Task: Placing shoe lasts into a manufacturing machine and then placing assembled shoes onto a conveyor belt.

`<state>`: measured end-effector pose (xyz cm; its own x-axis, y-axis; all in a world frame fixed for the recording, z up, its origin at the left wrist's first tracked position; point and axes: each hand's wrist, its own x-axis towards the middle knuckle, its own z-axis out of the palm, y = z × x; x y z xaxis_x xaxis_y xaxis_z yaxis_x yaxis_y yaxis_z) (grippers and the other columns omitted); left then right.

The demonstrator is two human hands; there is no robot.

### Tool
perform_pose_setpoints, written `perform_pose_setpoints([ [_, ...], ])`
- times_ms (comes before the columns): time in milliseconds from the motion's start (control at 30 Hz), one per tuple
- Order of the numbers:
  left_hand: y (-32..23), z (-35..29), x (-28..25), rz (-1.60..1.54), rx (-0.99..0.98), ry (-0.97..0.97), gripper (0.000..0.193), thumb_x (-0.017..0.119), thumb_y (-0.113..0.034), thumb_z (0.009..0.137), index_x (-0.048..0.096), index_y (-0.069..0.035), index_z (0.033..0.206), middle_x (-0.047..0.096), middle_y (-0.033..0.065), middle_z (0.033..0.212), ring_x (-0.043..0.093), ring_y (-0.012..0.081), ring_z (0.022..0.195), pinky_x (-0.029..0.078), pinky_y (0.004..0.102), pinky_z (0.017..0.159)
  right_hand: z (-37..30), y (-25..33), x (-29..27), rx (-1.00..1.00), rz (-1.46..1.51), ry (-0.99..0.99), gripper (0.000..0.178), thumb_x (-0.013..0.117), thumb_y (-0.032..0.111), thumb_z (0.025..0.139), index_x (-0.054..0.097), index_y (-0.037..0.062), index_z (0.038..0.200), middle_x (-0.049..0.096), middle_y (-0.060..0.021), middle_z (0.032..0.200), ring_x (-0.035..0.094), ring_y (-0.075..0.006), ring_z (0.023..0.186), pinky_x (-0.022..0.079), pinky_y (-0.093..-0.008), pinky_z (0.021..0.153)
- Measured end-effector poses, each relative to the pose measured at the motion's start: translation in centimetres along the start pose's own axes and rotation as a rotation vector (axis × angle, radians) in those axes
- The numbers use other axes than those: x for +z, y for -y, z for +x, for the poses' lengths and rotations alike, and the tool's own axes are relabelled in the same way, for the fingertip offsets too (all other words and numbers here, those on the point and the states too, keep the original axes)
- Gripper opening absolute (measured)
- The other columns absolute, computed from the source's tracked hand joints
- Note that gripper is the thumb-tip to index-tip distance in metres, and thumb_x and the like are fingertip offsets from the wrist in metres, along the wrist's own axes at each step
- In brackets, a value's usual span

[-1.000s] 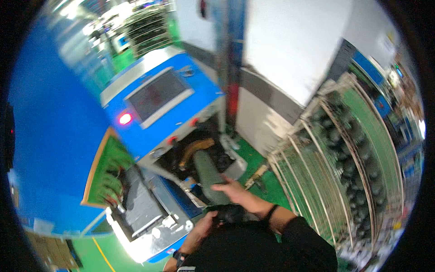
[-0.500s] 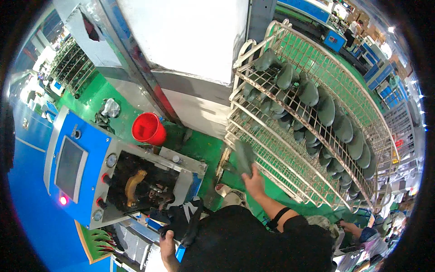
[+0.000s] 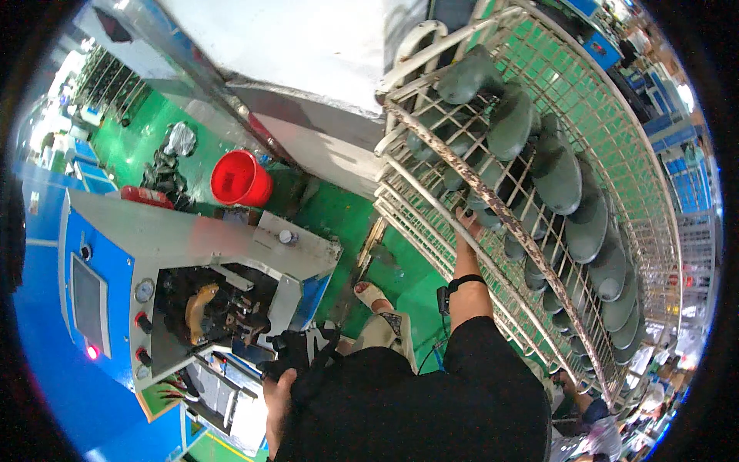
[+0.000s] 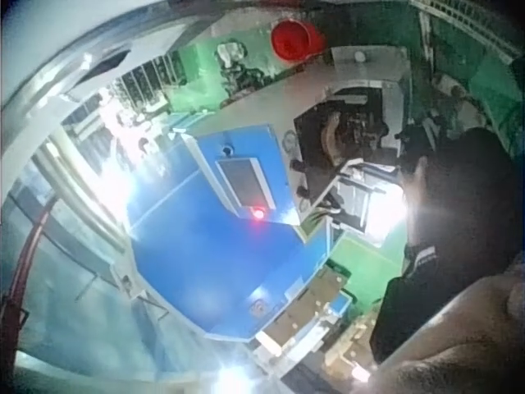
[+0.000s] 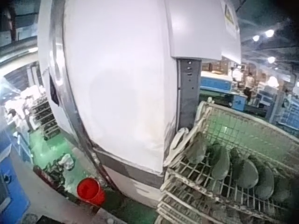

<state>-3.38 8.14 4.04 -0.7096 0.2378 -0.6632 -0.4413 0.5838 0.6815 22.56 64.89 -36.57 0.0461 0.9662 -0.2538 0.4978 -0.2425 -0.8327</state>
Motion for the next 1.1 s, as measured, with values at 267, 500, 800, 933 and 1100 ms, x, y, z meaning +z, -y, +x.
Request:
perform_pose_setpoints([
  [267,0.6,-2.5,-4.4,-0.406,0.056,-0.051,0.049,0.077,-0.014,0.080,0.063,0.000,0.125,0.067,0.0061,0.112,0.061,0.0173,0.100,0.050,0.0327,0.089,-15.0,13.1,1.9,-0.521,-1.265,-0.091,0.036,0.057,0.022,0.095,0.065,0.0009,0.123,0.062,-0.0224,0.133,0.059,-0.0320,0.123,0.050,-0.0437,0.095],
  [500,13.2,-9.9,-18.6,-0.970,0.357,-0.057,0.053,0.078,-0.012,0.063,0.064,0.000,0.113,0.066,0.0175,0.121,0.065,0.0293,0.108,0.050,0.0416,0.101,-40.6,29.9,9.3,-0.825,-0.068,0.674,0.030,0.063,0.017,0.099,0.067,-0.0070,0.117,0.073,-0.0198,0.103,0.071,-0.0314,0.092,0.055,-0.0351,0.085],
  [800,38.0,-9.6,-31.4,-0.252,0.250,-1.082,0.036,0.086,-0.018,0.068,0.065,-0.002,0.092,0.058,0.0208,0.139,0.064,0.0334,0.115,0.050,0.0395,0.099,-74.3,51.0,14.5,-1.971,0.483,0.858,0.037,0.060,0.000,0.093,0.059,-0.0102,0.129,0.059,-0.0246,0.135,0.057,-0.0417,0.126,0.047,-0.0465,0.104],
  [933,44.3,-6.2,-31.9,0.197,-0.197,-0.856,0.033,0.080,-0.026,0.073,0.070,0.001,0.090,0.060,0.0222,0.134,0.066,0.0375,0.108,0.054,0.0443,0.090,-81.9,50.3,20.7,-2.111,-0.045,0.562,0.057,0.062,0.024,0.095,0.049,-0.0049,0.142,0.052,-0.0226,0.146,0.047,-0.0387,0.138,0.027,-0.0492,0.117],
  [1100,36.4,-6.3,-36.4,0.201,-0.608,-0.708,0.032,0.075,-0.035,0.078,0.074,-0.004,0.084,0.071,0.0176,0.104,0.069,0.0395,0.092,0.055,0.0506,0.081,-80.5,47.9,25.7,-2.115,0.069,0.185,0.056,0.063,0.030,0.095,0.051,-0.0037,0.139,0.056,-0.0189,0.144,0.051,-0.0341,0.135,0.032,-0.0458,0.113],
])
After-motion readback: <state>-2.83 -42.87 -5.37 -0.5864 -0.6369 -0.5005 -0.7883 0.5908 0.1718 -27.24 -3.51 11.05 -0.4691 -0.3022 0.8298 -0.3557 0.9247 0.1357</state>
